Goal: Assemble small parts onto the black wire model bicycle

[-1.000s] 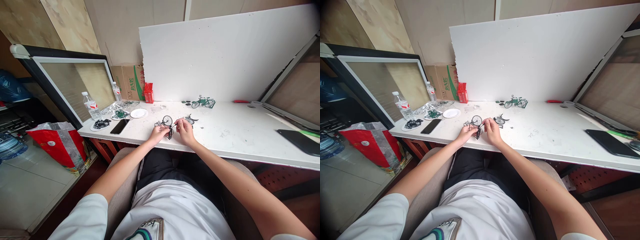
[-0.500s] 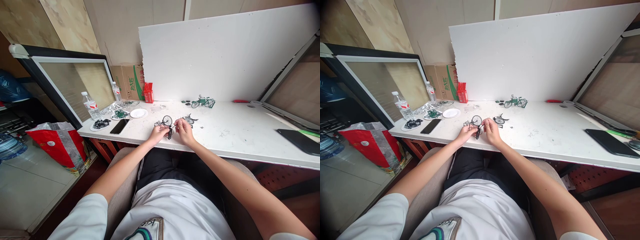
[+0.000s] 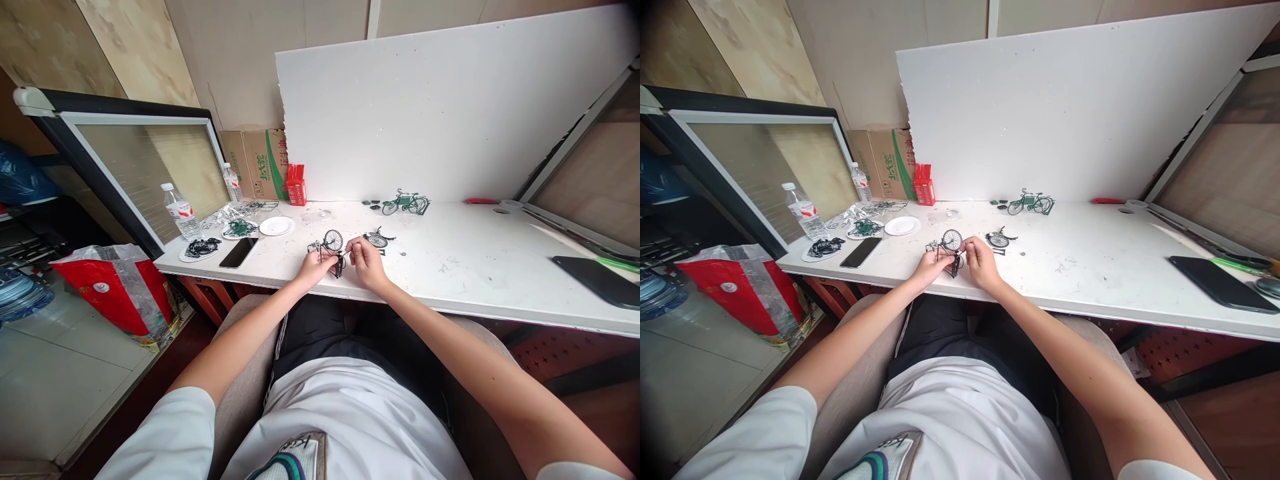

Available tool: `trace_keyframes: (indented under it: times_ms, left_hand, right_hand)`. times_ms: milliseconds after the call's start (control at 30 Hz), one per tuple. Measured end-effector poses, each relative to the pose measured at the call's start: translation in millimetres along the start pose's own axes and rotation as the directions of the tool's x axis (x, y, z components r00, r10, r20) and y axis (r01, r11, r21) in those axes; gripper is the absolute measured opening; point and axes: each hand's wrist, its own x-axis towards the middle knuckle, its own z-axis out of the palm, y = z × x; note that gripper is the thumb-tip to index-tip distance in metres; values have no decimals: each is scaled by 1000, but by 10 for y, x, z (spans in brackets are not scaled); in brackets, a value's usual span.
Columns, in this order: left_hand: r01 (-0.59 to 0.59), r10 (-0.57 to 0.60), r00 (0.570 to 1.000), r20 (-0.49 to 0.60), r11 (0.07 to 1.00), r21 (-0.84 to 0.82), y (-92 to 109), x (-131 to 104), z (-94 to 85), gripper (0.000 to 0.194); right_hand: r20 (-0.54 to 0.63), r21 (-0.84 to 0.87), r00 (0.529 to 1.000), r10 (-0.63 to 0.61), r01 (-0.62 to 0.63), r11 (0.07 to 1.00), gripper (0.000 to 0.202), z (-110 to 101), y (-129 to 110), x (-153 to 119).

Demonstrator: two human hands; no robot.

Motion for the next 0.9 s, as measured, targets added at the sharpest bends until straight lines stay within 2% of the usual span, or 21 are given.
trace_keyframes:
  times_ms: [300,567,900]
  left_hand:
    - [-34,34,998,-48,999,-9,-3,-5,-2,19]
    - [-33,32,998,-56,999,-29,-16,-9,1,21]
    - [-30,28,998,-53,999,-23,-15,-15,7,17]
  right_hand:
    - [-43,-130,996,-80,74,989,41,16,-68,22]
    - [-27,-15,999,29,-29,999,45,14,-64,-5]
    - [-8,-25,1000,4,-4,1000,43,6,-75,-16]
